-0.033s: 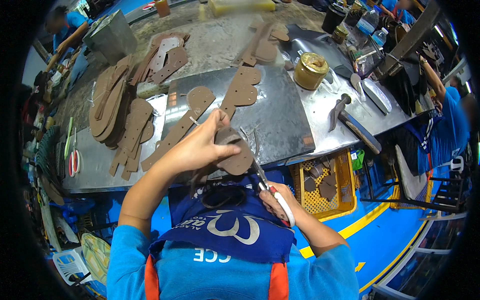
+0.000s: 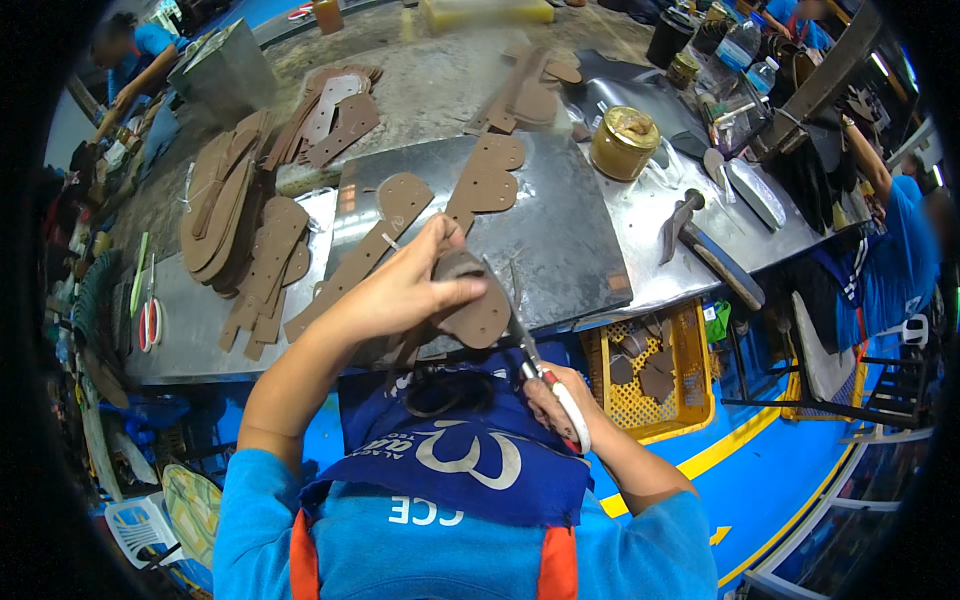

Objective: The person trims the edges of brown shoe sole components using shears. They pick up each piece, cut along the perimeter, and place the trimmed pieces into a yellow basket. The process is repeated for multiple sole parts throughout the clip.

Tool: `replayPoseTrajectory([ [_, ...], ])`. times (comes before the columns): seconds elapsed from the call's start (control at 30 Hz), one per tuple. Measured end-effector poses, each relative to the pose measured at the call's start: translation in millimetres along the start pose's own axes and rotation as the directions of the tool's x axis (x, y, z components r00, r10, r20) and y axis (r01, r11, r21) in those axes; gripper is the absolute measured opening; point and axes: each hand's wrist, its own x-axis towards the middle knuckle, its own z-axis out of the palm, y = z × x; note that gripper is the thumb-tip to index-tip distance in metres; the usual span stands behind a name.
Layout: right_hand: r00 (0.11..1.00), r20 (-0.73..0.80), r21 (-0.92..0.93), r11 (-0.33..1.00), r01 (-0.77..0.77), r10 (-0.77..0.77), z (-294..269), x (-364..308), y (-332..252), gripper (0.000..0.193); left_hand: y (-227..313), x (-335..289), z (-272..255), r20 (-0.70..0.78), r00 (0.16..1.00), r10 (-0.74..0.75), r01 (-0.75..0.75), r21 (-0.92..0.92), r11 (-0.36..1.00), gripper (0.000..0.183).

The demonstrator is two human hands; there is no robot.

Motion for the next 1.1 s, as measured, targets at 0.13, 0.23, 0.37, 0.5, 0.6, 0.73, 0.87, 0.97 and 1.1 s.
replayPoseTrajectory([
  [0.13, 0.997, -0.07, 0.267, 0.962, 0.061, -0.044, -2.0, 4.9, 14.5, 0.044, -8.0, 30.5, -0.8, 0.033, 0.999, -0.019, 0.024, -0.188, 0.982, 0.03],
  [0.23, 0.997, -0.049, 0.379, 0.922, 0.08, -0.066, -1.1, 8.6, 21.3, 0.046, -14.1, 52.0, -7.9, -0.067, 0.991, 0.114, -0.103, 0.15, 0.983, 0.042],
  [0.37, 0.995, -0.056, 0.388, 0.916, 0.096, -0.081, 2.2, 9.8, 23.6, 0.047, -21.5, 55.6, -18.8, -0.223, 0.953, 0.206, -0.043, 0.573, 0.818, 0.049],
  [0.5, 0.991, -0.086, 0.281, 0.952, 0.122, -0.102, 4.5, 7.9, 21.5, 0.048, -33.3, 38.8, -44.4, -0.497, 0.849, 0.183, 0.209, 0.631, 0.747, 0.056],
  [0.6, 0.992, -0.075, 0.263, 0.957, 0.12, -0.103, 7.0, 10.5, 19.6, 0.047, -47.6, 21.9, -49.7, -0.504, 0.853, 0.134, 0.3, 0.684, 0.665, 0.051],
  [0.73, 0.988, -0.044, 0.227, 0.962, 0.152, -0.146, 11.8, 16.2, 18.2, 0.044, -59.1, 20.5, -48.0, -0.475, 0.873, 0.107, 0.206, 0.56, 0.802, 0.046],
  [0.87, 0.976, -0.023, 0.092, 0.972, 0.218, -0.217, 12.7, 17.5, 19.8, 0.038, -61.4, 25.7, -43.4, -0.577, 0.807, 0.128, 0.092, 0.337, 0.937, 0.047],
  [0.97, 0.96, -0.039, -0.177, 0.947, 0.267, -0.278, 10.0, 17.7, 22.6, 0.038, -58.5, 24.5, -45.2, -0.582, 0.808, 0.088, 0.031, 0.191, 0.981, 0.044],
  [1.1, 0.955, -0.053, -0.227, 0.934, 0.275, -0.293, 9.1, 16.3, 25.3, 0.043, -46.9, 17.5, -46.6, -0.405, 0.902, 0.15, -0.18, -0.037, 0.983, 0.023],
])
